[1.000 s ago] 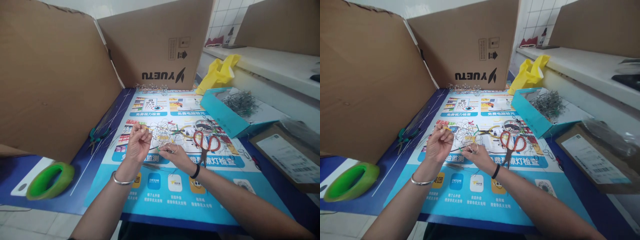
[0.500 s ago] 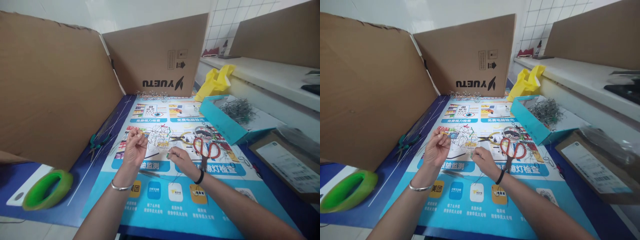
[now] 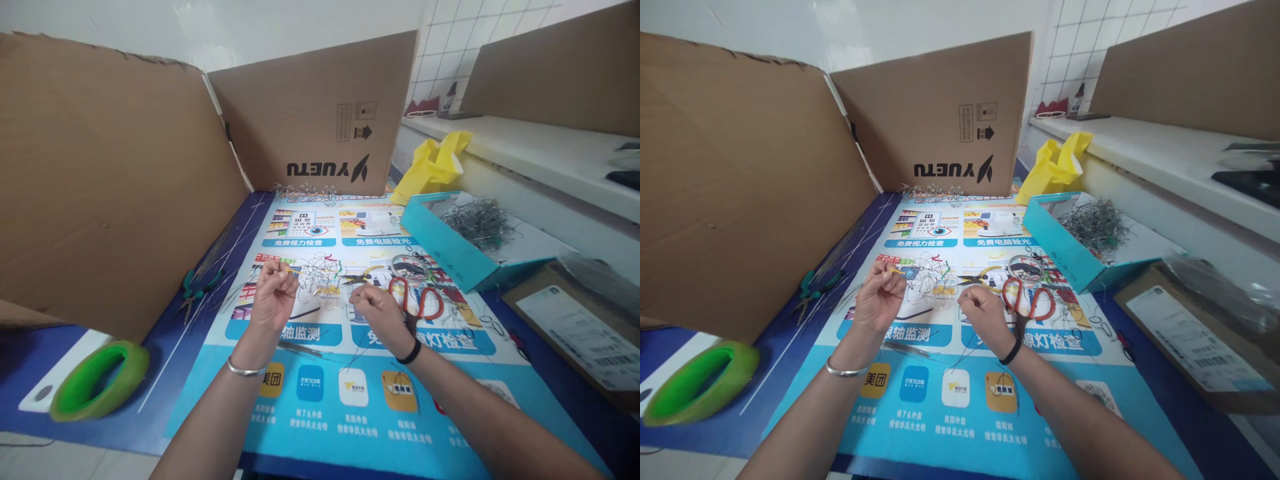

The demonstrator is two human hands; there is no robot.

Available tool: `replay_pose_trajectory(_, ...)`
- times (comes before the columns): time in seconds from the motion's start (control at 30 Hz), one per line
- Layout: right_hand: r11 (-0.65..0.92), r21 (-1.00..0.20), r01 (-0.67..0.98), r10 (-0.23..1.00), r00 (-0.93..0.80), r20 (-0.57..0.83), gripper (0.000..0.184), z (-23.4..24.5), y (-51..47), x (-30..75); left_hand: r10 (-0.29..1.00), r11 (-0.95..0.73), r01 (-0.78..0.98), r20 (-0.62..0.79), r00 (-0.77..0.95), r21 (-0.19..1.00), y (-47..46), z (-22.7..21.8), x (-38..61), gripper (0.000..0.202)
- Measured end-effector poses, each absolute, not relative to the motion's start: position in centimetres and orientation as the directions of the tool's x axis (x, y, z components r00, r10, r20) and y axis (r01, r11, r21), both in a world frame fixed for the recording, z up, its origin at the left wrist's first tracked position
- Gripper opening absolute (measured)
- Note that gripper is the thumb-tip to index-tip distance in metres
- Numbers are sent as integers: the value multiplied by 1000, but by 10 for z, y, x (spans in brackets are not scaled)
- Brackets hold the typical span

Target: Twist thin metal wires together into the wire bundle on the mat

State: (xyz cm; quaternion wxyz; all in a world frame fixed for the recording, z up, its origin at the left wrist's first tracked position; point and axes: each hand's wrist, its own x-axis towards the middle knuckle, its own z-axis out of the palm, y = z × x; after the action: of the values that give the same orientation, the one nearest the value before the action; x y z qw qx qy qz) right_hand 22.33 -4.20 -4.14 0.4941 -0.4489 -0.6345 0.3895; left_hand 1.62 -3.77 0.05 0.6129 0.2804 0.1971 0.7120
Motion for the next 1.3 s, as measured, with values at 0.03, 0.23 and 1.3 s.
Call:
replay_pose_trajectory(0.03, 274, -943, 188, 960, -106, 258, 21, -42, -42, 224, 984, -166, -764, 159, -84, 623, -37, 0, 16, 23)
replay_pose_trajectory(0.23, 220, -958, 186, 975, -36, 217, 26, -43, -40, 224, 984, -139, -762, 177, -33, 632, -36, -3, 13, 23)
replay_pose_trajectory(1.3, 371, -791, 486, 928, -154, 341, 20, -43, -36, 229, 992, -80, -723, 126, 10, 686, -35, -2, 8, 27)
